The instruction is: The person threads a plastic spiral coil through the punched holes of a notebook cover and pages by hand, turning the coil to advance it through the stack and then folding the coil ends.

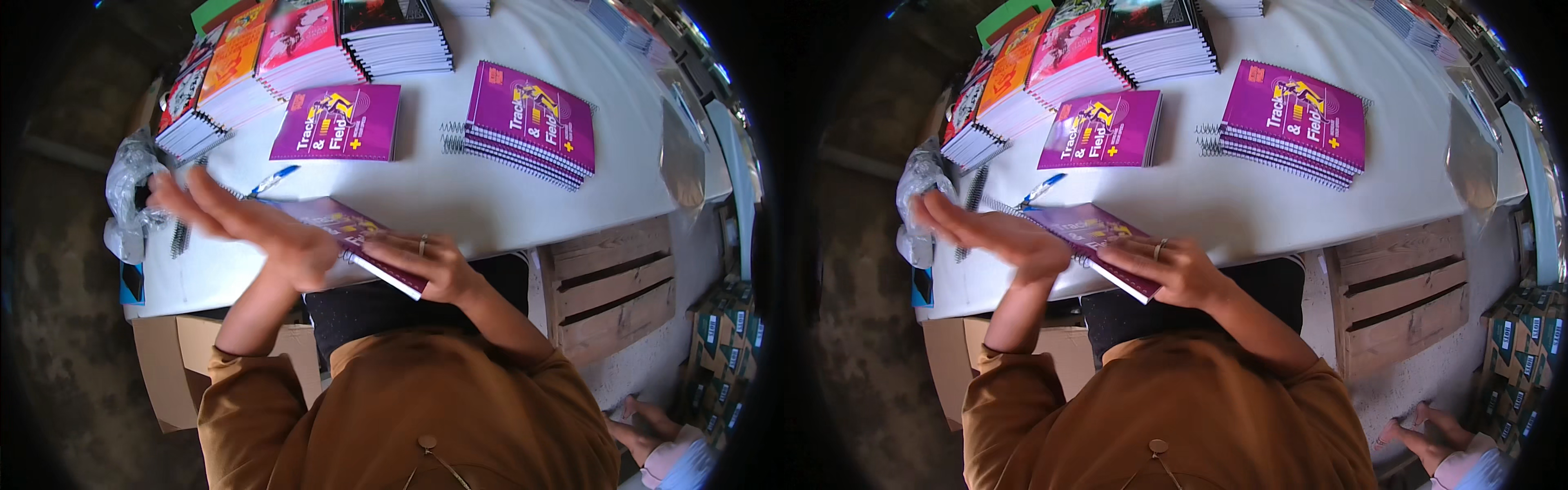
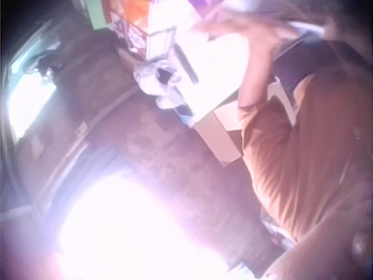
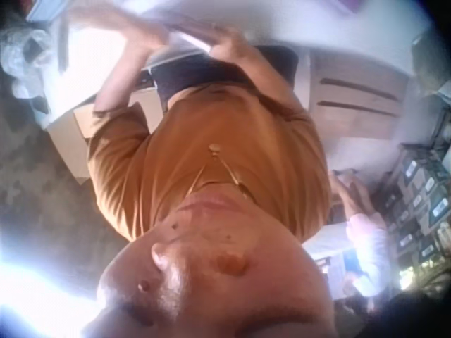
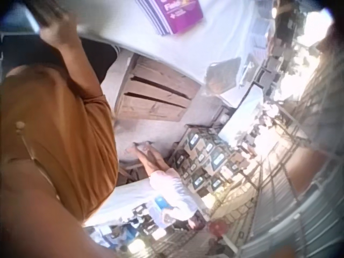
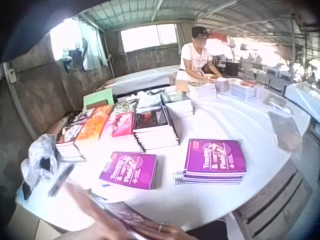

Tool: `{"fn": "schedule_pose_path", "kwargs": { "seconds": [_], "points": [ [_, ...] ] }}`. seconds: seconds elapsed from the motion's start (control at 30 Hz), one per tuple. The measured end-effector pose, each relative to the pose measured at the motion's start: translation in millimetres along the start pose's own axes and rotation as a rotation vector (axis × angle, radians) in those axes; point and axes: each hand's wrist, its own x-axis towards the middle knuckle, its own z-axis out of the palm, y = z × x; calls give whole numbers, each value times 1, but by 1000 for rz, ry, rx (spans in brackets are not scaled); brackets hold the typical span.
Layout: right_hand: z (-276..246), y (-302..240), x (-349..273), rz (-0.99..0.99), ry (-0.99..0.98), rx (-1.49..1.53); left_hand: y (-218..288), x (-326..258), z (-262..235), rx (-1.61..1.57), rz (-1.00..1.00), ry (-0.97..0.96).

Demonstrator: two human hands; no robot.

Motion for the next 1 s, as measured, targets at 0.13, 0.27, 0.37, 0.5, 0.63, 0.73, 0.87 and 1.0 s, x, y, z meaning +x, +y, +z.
{"fn": "schedule_pose_path", "kwargs": {
  "seconds": [0.13, 0.27, 0.37, 0.5, 0.63, 0.73, 0.87, 1.0],
  "points": [
    [-8, 7, -2, 200, 78, 78, 6, 48, 77, 1960, 734, 543],
    [-5, 10, 1, 148, 16, 11, 36, 63, 91, 2134, 903, 671],
    [-6, 8, -4, 187, 33, 12, 33, 72, 93, 1985, 816, 616],
    [-12, 9, -4, 161, 46, 20, 23, 64, 110, 1989, 855, 209],
    [-11, 8, -7, 229, 2, 74, 45, 91, 110, 1920, 737, 577],
    [-11, 12, -3, 299, 126, 220, 19, 86, 108, 1798, 790, 464],
    [-17, 17, -16, 369, 85, 212, 91, 108, 131, 1934, 406, 482],
    [-17, 9, -14, 447, 42, 258, 124, 111, 143, 1966, 333, 335]
  ]
}}
